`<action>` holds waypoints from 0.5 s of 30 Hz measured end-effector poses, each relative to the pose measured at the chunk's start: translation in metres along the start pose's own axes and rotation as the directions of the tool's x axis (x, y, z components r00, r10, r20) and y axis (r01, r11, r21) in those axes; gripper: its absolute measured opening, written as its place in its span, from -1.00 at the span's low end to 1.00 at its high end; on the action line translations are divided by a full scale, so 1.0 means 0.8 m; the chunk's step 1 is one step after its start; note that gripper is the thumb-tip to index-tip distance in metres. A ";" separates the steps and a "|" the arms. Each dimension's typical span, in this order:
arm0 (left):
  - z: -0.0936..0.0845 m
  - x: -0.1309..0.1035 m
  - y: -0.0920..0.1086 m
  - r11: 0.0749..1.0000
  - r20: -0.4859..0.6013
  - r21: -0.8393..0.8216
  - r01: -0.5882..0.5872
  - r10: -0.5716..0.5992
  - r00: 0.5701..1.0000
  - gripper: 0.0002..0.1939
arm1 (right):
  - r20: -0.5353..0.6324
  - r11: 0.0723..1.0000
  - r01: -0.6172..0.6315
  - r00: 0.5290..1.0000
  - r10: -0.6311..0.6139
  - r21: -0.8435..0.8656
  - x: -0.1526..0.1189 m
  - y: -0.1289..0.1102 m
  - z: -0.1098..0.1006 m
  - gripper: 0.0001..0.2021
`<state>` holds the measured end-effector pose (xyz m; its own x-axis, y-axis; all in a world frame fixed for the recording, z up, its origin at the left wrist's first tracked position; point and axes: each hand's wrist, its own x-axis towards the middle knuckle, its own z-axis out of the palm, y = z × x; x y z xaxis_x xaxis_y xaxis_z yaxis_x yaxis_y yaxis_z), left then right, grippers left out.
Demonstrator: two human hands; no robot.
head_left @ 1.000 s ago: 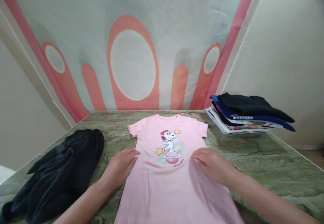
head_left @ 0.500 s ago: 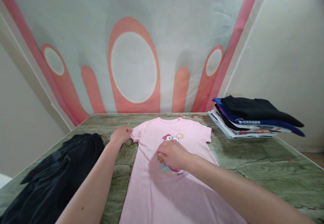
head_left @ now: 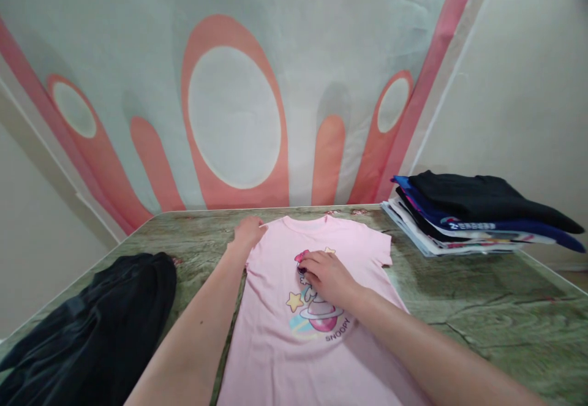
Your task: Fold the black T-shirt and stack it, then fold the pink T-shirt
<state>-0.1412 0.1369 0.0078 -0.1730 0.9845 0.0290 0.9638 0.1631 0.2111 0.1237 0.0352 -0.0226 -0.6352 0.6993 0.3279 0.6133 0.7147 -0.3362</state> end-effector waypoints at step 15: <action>0.028 0.015 -0.001 0.986 0.002 -0.047 -0.161 0.161 0.987 -0.78 | 0.081 0.991 0.106 0.992 -0.099 -0.086 -0.033 0.011 -0.031 -0.71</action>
<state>-0.1395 0.1497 -0.0137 -0.0149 0.9980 0.0606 0.9684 -0.0007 0.2494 0.1577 0.0232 -0.0126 -0.7287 0.6217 0.2872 0.5806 0.7833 -0.2224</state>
